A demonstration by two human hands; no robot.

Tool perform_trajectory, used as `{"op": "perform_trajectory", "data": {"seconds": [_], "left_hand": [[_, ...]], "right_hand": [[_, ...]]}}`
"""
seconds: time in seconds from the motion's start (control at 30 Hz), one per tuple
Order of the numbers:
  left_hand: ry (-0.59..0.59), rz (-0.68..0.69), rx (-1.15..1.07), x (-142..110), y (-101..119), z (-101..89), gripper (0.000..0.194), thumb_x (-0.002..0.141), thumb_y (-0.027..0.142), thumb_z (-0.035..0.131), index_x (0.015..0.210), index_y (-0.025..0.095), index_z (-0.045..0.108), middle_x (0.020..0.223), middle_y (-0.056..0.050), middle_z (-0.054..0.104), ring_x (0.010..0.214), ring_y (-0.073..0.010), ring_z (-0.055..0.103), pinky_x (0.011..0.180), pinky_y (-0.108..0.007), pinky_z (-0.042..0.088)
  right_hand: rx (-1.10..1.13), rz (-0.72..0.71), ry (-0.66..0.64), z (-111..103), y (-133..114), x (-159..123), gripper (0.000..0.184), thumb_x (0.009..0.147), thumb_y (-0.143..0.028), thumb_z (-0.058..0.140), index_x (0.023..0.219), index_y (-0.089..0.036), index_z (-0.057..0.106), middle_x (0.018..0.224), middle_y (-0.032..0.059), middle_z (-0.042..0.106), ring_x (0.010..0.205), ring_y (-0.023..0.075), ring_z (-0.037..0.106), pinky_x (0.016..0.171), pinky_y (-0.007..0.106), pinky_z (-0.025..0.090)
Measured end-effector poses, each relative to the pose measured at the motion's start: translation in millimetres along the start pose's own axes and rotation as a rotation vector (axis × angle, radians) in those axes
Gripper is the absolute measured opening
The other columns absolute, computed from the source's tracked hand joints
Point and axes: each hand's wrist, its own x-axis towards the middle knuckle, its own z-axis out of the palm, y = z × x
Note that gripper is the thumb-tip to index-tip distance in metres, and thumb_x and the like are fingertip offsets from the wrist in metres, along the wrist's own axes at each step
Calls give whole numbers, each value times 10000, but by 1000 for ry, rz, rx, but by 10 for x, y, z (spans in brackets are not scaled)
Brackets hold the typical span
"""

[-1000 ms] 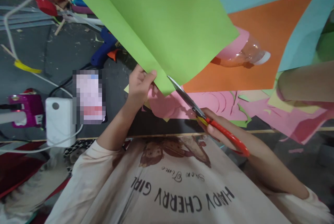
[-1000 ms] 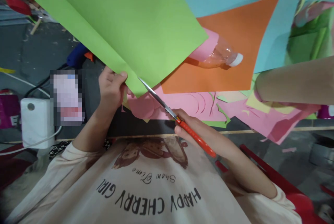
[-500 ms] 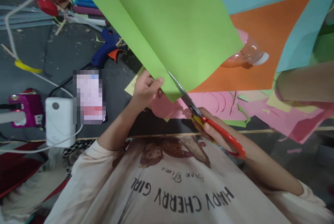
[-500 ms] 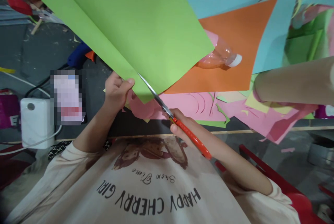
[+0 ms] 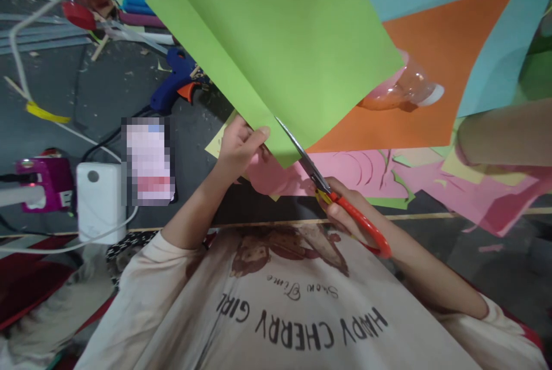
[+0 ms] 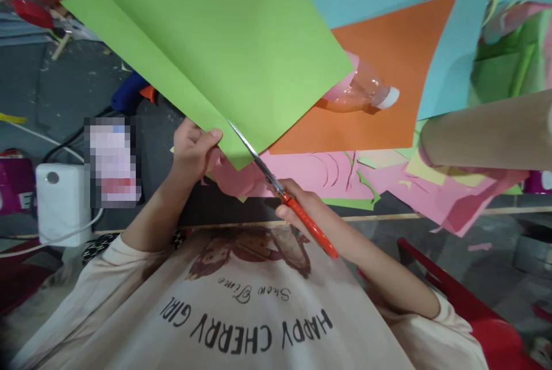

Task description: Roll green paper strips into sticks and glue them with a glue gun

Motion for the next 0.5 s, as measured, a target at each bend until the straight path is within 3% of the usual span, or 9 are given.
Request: {"op": "perform_trajectory", "data": {"seconds": [0.1, 0.2, 0.5], "left_hand": [[58, 14, -8, 4, -14, -15, 472, 713, 636, 738, 862, 199, 642, 772, -7, 664, 765, -193, 720, 667, -313, 609], [72, -25, -46, -2, -9, -22, 443, 772, 623, 691, 888, 197, 664, 824, -22, 698, 824, -207, 727, 759, -349, 617], [68, 80, 82, 20, -53, -17, 530, 759, 651, 690, 1062, 221, 630, 800, 0, 669, 808, -187, 725, 723, -307, 609]], "right_hand": [[-14, 31, 7, 2, -24, -35, 620, 850, -785, 406, 1093, -217, 464, 673, -53, 390, 559, 99, 359, 494, 246, 274], [-26, 50, -5, -20, -18, -95, 611, 869, -767, 395, 1136, -222, 468, 704, -37, 430, 583, 108, 402, 514, 252, 322], [55, 133, -144, -152, -40, -215, 402, 963, -591, 400, 1154, -251, 496, 748, -2, 504, 620, 137, 488, 538, 267, 462]]}}
